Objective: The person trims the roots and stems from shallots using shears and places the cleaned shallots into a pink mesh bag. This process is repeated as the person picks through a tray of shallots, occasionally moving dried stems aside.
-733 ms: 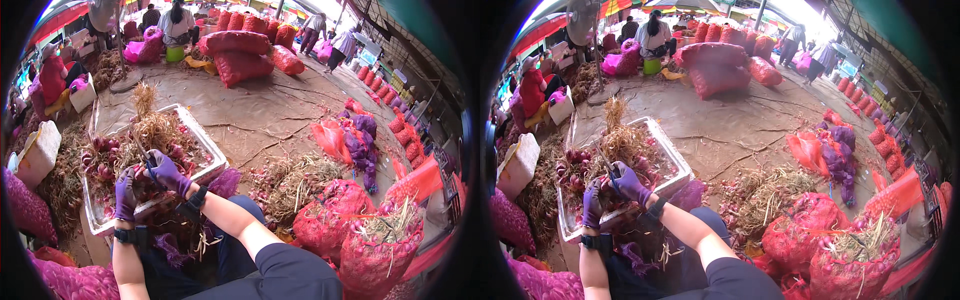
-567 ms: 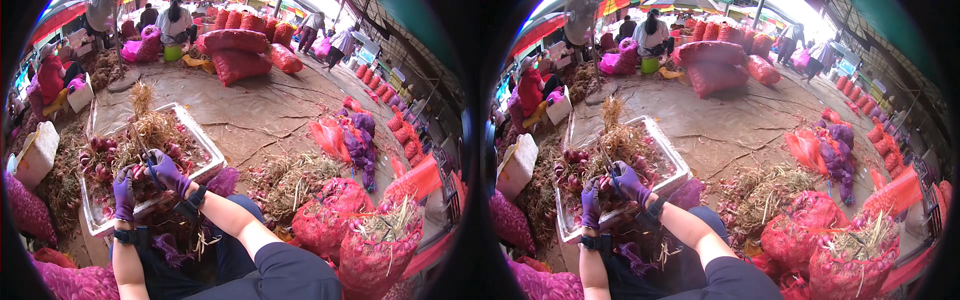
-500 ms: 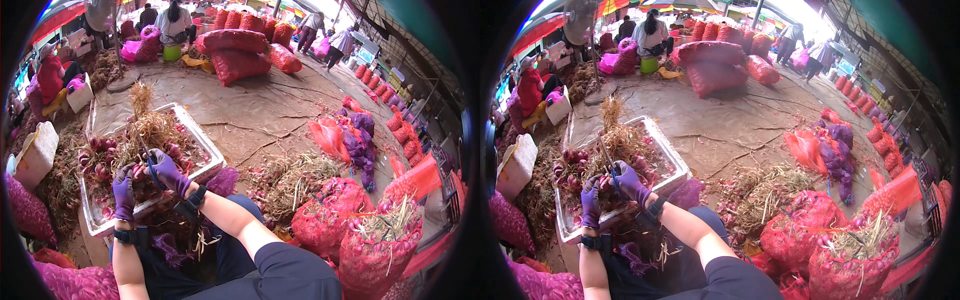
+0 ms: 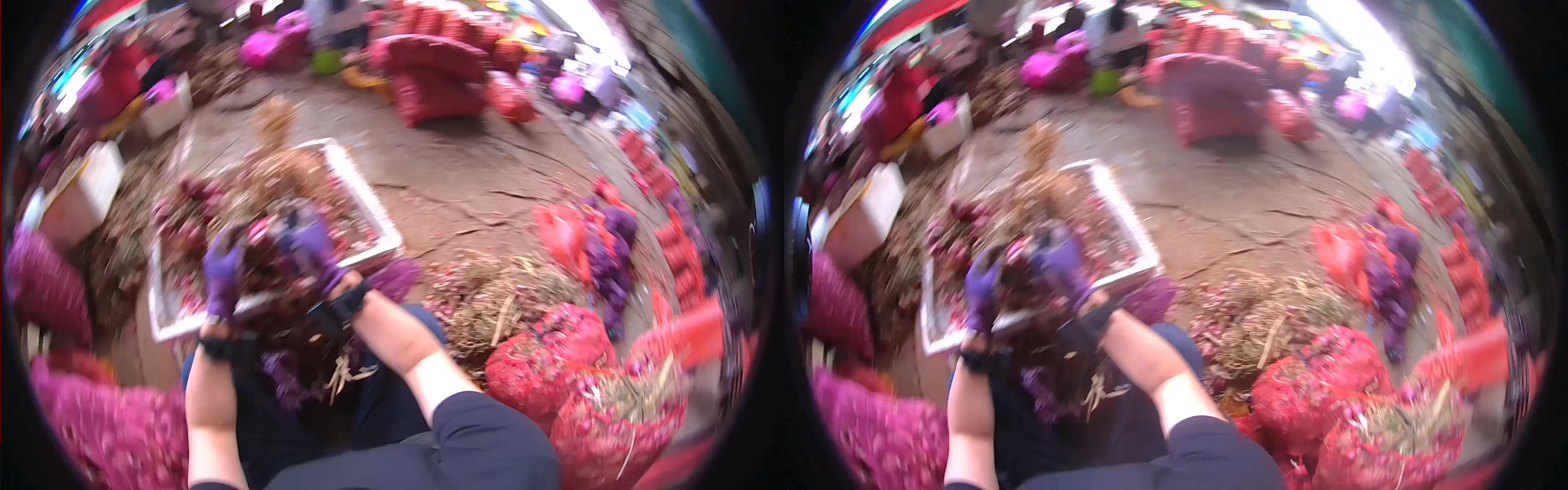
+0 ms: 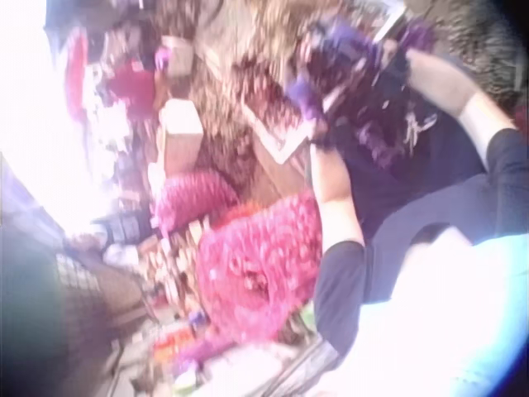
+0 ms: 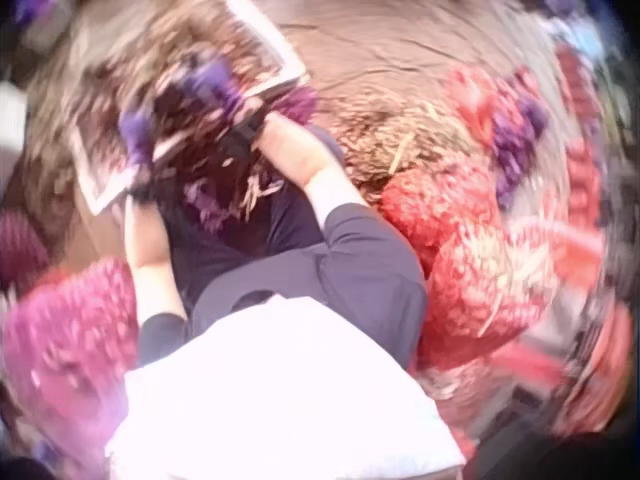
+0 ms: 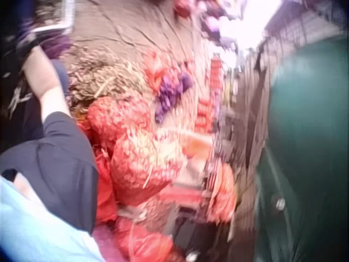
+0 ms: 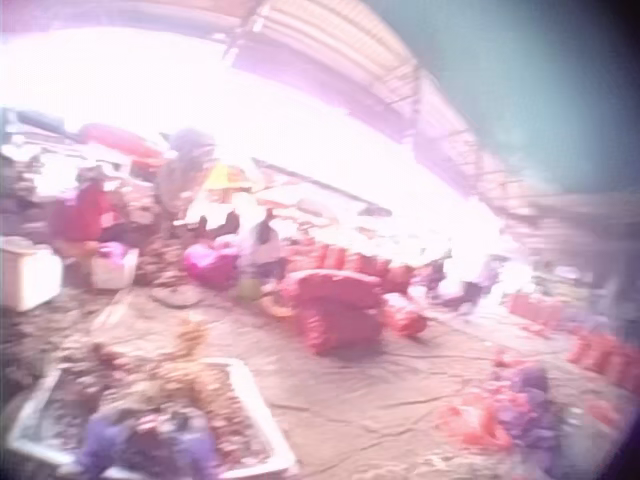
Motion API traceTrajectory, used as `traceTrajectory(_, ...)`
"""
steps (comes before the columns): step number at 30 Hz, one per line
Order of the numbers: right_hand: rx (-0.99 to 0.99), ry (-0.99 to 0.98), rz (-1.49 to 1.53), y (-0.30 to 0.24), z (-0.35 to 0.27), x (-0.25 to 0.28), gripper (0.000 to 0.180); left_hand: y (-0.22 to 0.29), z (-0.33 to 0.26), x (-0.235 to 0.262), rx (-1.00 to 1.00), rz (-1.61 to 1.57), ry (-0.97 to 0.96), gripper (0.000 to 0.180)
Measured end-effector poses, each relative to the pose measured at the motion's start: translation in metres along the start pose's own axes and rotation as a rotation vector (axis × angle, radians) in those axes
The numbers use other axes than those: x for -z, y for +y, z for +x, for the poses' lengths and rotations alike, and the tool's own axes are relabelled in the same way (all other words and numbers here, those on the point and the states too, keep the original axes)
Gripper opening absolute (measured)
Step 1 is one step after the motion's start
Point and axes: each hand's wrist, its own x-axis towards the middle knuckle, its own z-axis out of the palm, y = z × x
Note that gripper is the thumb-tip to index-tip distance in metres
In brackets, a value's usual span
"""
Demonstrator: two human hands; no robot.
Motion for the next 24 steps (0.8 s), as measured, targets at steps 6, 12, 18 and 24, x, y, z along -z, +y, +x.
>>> traceTrajectory(6,-0.109,0.076,0.367,0.011,0.006,0.019,0.035,0.001,0.013,-0.033,-0.082,-0.502,0.102,0.023)
traceTrajectory(12,-0.128,0.001,0.606,0.018,0.006,0.013,0.036,-0.005,0.014,0.003,0.194,-0.730,0.076,0.039)
traceTrajectory(18,-0.092,-0.028,0.586,0.012,0.001,0.013,0.038,0.024,0.000,-0.006,0.112,-0.670,-0.332,0.045)
traceTrajectory(24,-0.047,-0.051,0.333,0.007,-0.003,0.010,0.036,0.007,0.006,-0.012,-0.120,-0.364,-0.192,0.021)
